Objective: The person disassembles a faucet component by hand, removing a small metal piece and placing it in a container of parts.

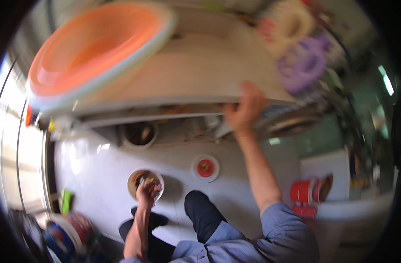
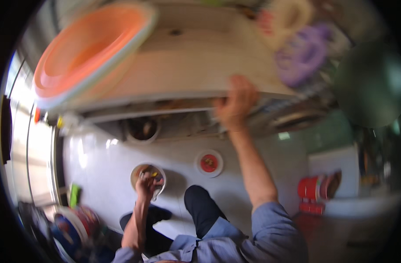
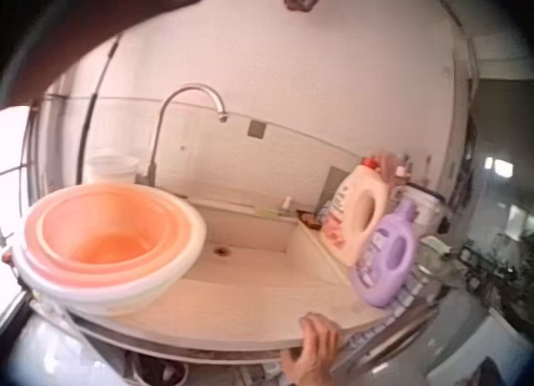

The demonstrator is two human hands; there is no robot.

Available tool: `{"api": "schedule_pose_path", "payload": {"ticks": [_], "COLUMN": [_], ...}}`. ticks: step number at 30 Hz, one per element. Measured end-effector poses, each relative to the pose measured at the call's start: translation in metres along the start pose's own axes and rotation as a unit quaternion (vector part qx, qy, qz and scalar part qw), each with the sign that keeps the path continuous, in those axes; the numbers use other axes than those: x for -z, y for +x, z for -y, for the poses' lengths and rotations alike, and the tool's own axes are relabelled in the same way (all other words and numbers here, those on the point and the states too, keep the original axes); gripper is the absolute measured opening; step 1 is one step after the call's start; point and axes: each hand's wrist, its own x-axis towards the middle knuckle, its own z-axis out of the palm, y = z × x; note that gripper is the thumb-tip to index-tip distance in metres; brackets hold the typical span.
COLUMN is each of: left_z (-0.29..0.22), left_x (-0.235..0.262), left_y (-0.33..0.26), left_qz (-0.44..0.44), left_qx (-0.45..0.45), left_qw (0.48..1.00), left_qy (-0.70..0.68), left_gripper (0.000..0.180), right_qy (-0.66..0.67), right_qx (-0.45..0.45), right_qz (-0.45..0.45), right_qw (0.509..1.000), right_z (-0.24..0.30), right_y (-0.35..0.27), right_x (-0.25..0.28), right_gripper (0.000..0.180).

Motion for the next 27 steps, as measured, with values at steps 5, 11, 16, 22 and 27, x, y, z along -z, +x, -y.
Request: {"api": "schedule_pose_path", "payload": {"ticks": [5,11,16,22,27], "left_z": [0.048,0.029,-0.005,-0.036,-0.034], "left_x": [-0.032,-0.142,-0.212,-0.250,-0.257], "left_y": [-0.129,-0.239,-0.287,-0.337,-0.348], "left_qz": [-0.014,0.059,0.081,0.101,0.137], "left_qx": [0.068,0.210,0.164,0.127,0.145], "left_qw": [0.998,0.971,0.973,0.970,0.960], "left_qy": [-0.007,0.101,0.144,0.179,0.195], "left_gripper": [0.024,0.019,0.019,0.023,0.025], "right_qy": [0.091,0.135,0.193,0.287,0.104], "right_qx": [-0.098,-0.121,-0.192,-0.362,-0.343], "right_qz": [0.145,0.296,0.367,0.646,0.756], "right_qw": [0.980,0.938,0.890,0.607,0.548], "right_z": [0.002,-0.018,0.006,0.052,0.025], "right_y": [0.017,0.046,0.035,-0.221,-0.391], "right_x": [0.035,0.082,0.156,0.329,0.554], "right_gripper": [0.076,0.073,0.043,0.024,0.016]}}
